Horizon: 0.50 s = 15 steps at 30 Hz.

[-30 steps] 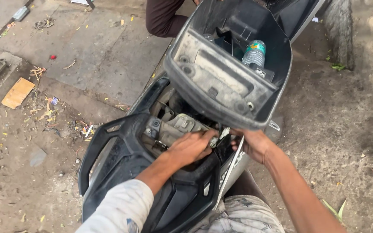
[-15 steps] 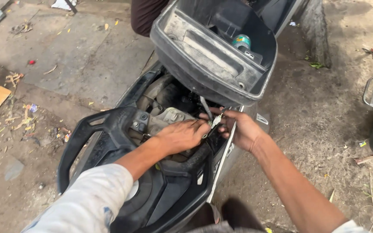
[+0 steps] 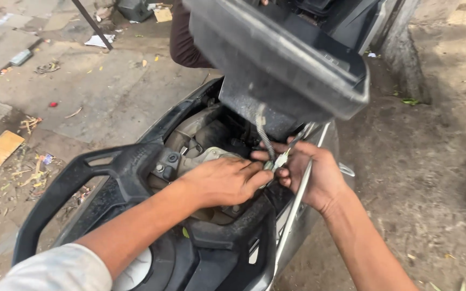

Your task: Using a T-handle wrench and screwdriver to disassemble components under the scooter seat.

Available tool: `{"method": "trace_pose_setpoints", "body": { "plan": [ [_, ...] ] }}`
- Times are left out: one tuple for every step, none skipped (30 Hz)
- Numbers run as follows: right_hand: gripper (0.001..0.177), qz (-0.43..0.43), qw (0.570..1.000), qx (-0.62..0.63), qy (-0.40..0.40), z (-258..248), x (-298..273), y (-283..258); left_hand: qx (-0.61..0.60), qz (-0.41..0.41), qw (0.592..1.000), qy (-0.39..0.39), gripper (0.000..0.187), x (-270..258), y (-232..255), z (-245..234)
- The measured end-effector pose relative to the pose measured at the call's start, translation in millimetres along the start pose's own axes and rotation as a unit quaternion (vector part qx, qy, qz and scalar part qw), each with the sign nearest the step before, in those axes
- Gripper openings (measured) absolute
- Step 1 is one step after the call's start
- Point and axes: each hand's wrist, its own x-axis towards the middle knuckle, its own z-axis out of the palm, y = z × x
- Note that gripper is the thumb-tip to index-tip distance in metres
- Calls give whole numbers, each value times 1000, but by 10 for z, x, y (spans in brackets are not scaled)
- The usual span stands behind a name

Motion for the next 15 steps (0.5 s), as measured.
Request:
{"method": "trace_pose_setpoints", "body": {
  "plan": [
    [61, -1, 1000, 5, 15, 10, -11, 5, 14, -1, 1000, -14, 24, 6, 4, 2],
    [61, -1, 1000, 5, 11, -61, 20, 52, 18, -2, 1000, -16, 24, -13, 10, 25],
    [63, -11, 998, 39, -39, -132, 51, 74, 27, 7, 999, -31, 17, -10, 1, 46],
    [65, -21, 993, 72, -89, -199, 80, 88, 37, 16, 998, -46, 12, -1, -8, 58],
    [65, -25, 993, 73, -93, -215, 84, 103, 42, 18, 998, -47, 12, -7, -12, 75],
    [57, -33, 990, 90, -100, -227, 87, 113, 40, 13, 998, -50, 12, -10, -18, 86],
    [49, -41, 988, 108, -106, -238, 87, 115, 38, 9, 998, -53, 13, -7, -24, 94],
    [49, -45, 987, 108, -110, -236, 94, 121, 43, 11, 998, -54, 13, -13, -27, 92],
    [37, -65, 986, 114, -103, -235, 96, 117, 38, 10, 998, -44, 13, -12, -31, 92],
    [25, -86, 984, 121, -96, -232, 98, 113, 33, 9, 999, -34, 14, -11, -36, 90],
    [25, -88, 984, 121, -97, -186, 72, 94, 35, 11, 999, -34, 14, -2, -31, 72],
    [32, -73, 991, 98, -49, -138, 47, 74, 27, 14, 999, -29, 15, 5, -28, 52],
    [39, -54, 996, 76, -1, -86, 18, 63, 16, 15, 999, -25, 17, 3, -17, 32],
    [39, -54, 996, 77, 0, -108, 30, 81, 16, 15, 999, -25, 17, -1, -21, 33],
    [43, -62, 996, 56, -12, -128, 41, 79, -7, 7, 1000, -15, 18, 11, -33, 27]
  ]
}}
